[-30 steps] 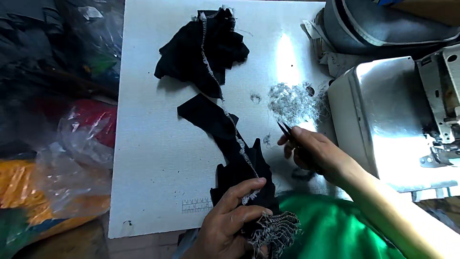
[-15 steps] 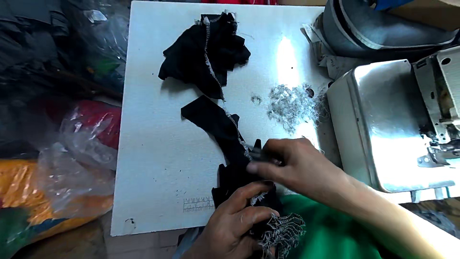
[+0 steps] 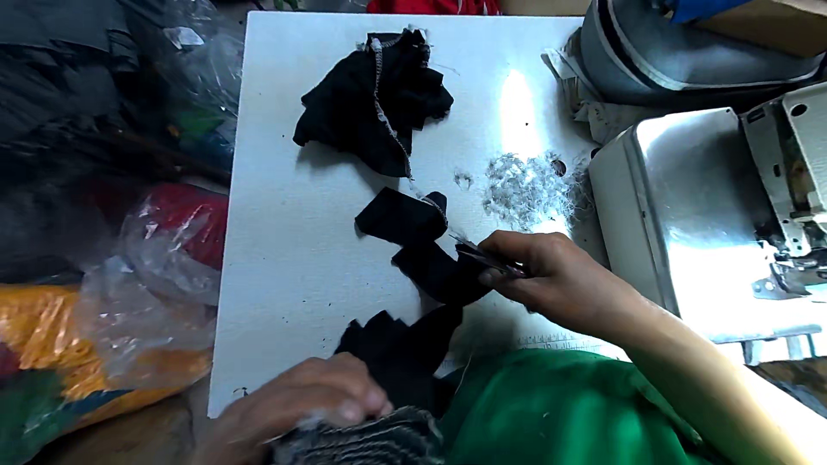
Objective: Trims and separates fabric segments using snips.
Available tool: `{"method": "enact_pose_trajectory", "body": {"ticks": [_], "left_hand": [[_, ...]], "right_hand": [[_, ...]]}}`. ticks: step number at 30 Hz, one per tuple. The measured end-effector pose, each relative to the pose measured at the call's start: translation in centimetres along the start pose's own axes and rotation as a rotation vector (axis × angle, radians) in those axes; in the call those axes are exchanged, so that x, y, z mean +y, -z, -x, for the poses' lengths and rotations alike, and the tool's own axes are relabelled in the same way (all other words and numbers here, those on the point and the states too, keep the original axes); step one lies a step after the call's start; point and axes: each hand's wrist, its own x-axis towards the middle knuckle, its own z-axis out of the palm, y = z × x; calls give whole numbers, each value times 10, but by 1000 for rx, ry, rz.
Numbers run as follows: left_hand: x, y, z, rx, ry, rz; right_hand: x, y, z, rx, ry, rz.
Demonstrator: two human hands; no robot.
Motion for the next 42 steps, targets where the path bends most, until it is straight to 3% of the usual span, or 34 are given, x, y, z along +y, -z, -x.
{"method": "enact_pose_trajectory", "body": {"ticks": [6,17,25,31,35,38,40,42], "left_hand": [[-12,-14,-19,-73,-28,-92],[-47,-45,-29,34,158,193],[-52,-31,-30,-171,162,80],[-54,-41,-33,-54,143,97],[-52,-45,-36,62,145,34],[-50,-44,-37,94,142,25],[-49,-43,-39,86,138,20],[-47,-43,-40,81,140,3]], "right_hand": [[7,-5,22,-109,66,-166],[-2,-2,36,-157,184,-50],[1,-2,30,-181,271,5],[13,11,36,-64,92,-51],[26,21,49,219,-31,61],[23,24,63,388,-168,-13],[17,20,74,305,-173,-226],[14,13,81,81,-176,-462]]}}
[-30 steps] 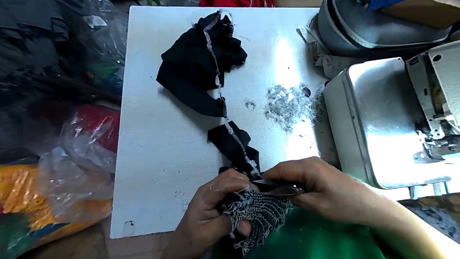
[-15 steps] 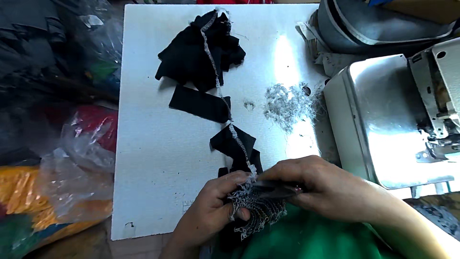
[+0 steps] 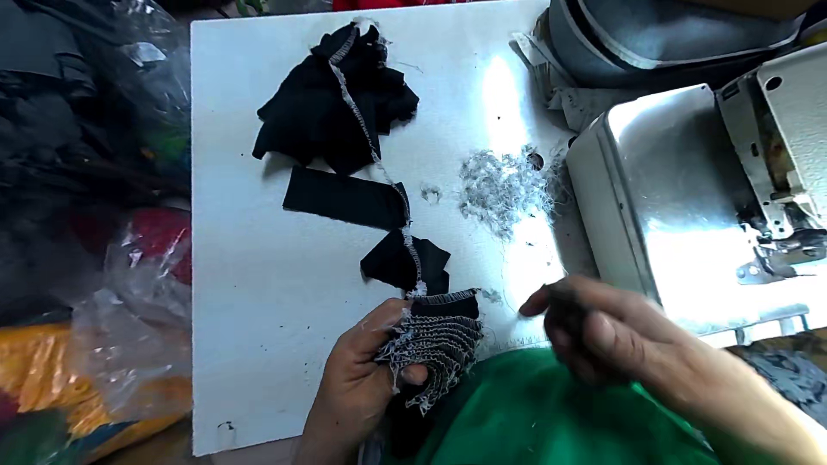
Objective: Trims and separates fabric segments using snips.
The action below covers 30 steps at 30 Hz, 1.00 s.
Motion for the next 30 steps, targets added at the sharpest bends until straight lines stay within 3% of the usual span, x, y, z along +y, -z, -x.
{"method": "enact_pose_trajectory", "body": {"ticks": [3,8,13,16,19,23,30], "left_hand": [[2,-2,-2,1,-3,-5],[2,-5,-3,-11,-16,30],[0,-5,-2,-57,-17,52],[-1,-6,-2,-80,-29,44],[-2,-5,-1,-89,-27,31],[-3,-1,5,-48,-45,-49],[7,15,23,30,-112,-273]], "right_hand": [[8,-9,-2,-187,-51,-94],[10,-11,-10,-177,-189,-105],[7,-15,-14,-127,-187,-124],[10,-18,-18,-48,-122,-134],[16,-19,-21,142,-65,-180],[14,-15,-25,295,-122,-215],[15,-21,-40,23,-251,-149]]}}
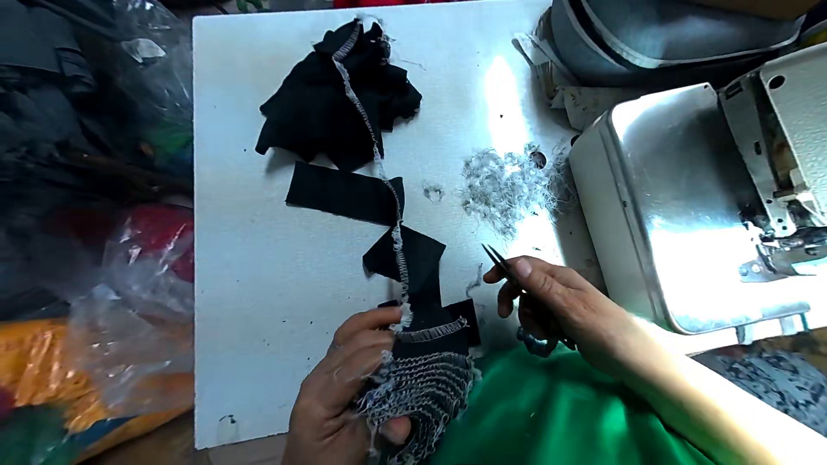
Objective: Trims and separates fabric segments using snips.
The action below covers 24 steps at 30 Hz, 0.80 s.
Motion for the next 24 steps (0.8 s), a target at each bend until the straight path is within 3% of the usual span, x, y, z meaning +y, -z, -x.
{"method": "enact_pose_trajectory", "body": {"ticks": [3,5,7,10,13,16,21,24], "left_hand": [[8,4,6,27,31,100],[6,8,10,36,38,158],[7,17,12,-43,35,177],[14,25,12,-154,14,147],[12,24,10,-124,13,104],[3,16,11,-120,14,127],[1,0,10,-79,-4,146],[4,3,9,-77,12,165]], "right_hand": [[2,0,-16,-191,-152,-61],[10,-2,-31,-196,-239,-79],[17,0,-42,-86,-207,-99],[13,3,-47,167,0,-119],[1,5,-42,222,108,-213],[-5,5,-25,127,193,-164],[-9,16,-1,-120,394,269],[-6,16,-4,-295,111,200]]}}
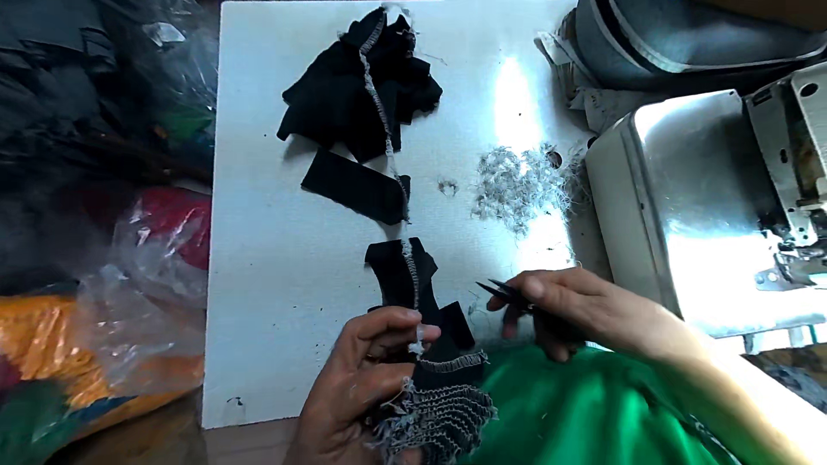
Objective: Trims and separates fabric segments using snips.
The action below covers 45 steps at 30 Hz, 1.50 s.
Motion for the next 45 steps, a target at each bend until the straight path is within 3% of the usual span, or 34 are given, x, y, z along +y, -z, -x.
{"method": "enact_pose_trajectory", "body": {"ticks": [3,6,10,13,15,20,24,29,33,39,45], "left_hand": [[2,7,0,41,-2,-7],[6,12,3,61,-3,-23],[7,17,7,14,-7,12],[7,19,9,0,4,14],[5,19,8,-12,20,18],[3,9,4,-23,34,41],[0,-1,1,-46,-21,-18],[-6,-6,3,-84,-41,-28],[-6,-11,3,-128,-42,-5],[-7,-10,2,-156,-58,-13],[-5,-10,-2,-219,-62,-42]], "right_hand": [[17,-8,-24,-78,-333,-227],[30,-12,-43,-70,-440,-368],[21,-10,-47,428,-144,-380],[14,-3,-39,520,116,-399],[8,-5,-28,513,181,-311],[-4,2,-6,410,291,162],[-7,6,5,174,340,460],[-1,-1,8,-100,152,199],[-7,-3,4,-201,50,184],[-6,-3,-4,-321,116,210],[-8,-10,-11,-318,195,222]]}}
